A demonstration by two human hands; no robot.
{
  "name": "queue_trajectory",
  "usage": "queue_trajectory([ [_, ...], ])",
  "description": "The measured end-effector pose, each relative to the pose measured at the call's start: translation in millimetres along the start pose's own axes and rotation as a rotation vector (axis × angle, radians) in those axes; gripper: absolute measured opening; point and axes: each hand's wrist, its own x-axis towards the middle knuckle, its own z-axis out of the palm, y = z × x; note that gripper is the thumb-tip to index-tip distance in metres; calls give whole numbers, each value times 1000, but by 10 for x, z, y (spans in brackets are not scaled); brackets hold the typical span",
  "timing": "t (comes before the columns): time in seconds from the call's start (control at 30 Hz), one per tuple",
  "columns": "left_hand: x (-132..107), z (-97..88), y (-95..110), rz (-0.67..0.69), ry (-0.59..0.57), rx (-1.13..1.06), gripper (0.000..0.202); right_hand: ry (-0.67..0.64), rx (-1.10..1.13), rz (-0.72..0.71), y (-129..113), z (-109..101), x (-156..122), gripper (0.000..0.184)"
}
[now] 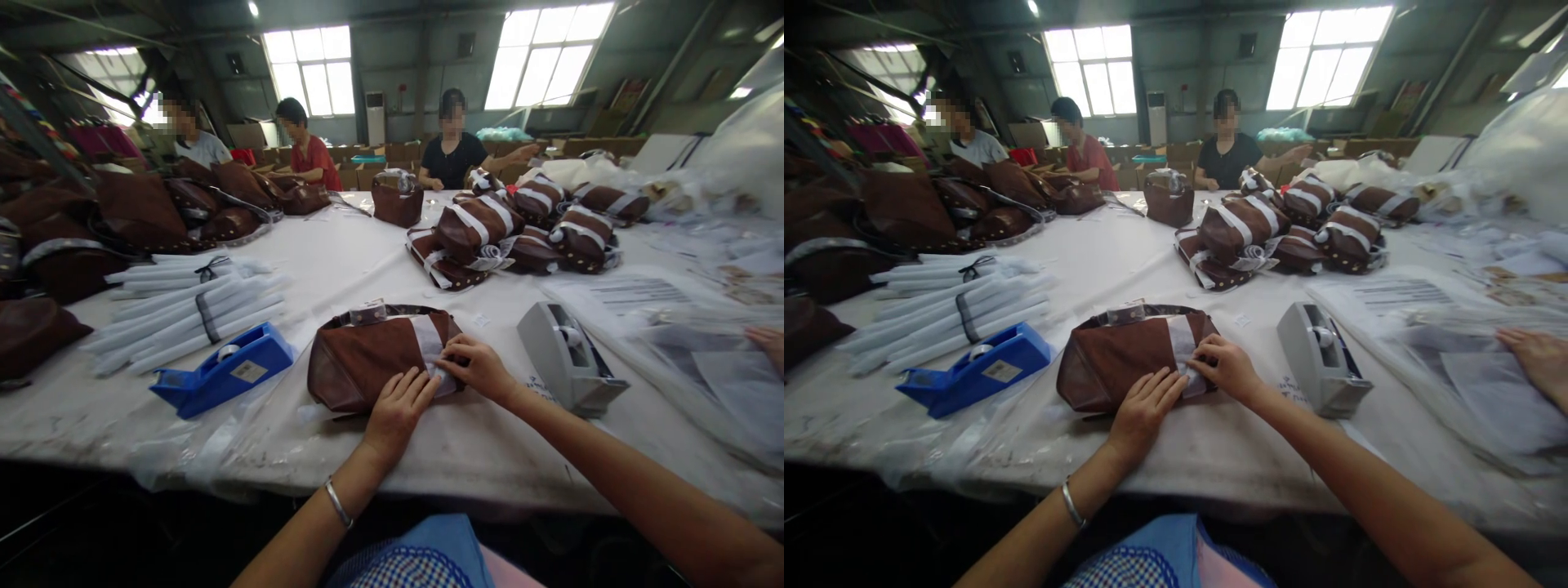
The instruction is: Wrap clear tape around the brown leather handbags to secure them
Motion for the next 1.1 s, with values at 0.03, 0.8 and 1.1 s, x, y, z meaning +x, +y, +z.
queue_trajectory([
  [0.03,4,-5,3,8,-5,11,43,0,-17,13,-2,9,-2,18],
  [0.8,153,-143,38,15,-148,77,52,423,-336,45,101,-820,-460,25],
  [1.1,97,-76,-3,25,-113,65,61,415,-78,959,576,-1627,-1126,41],
])
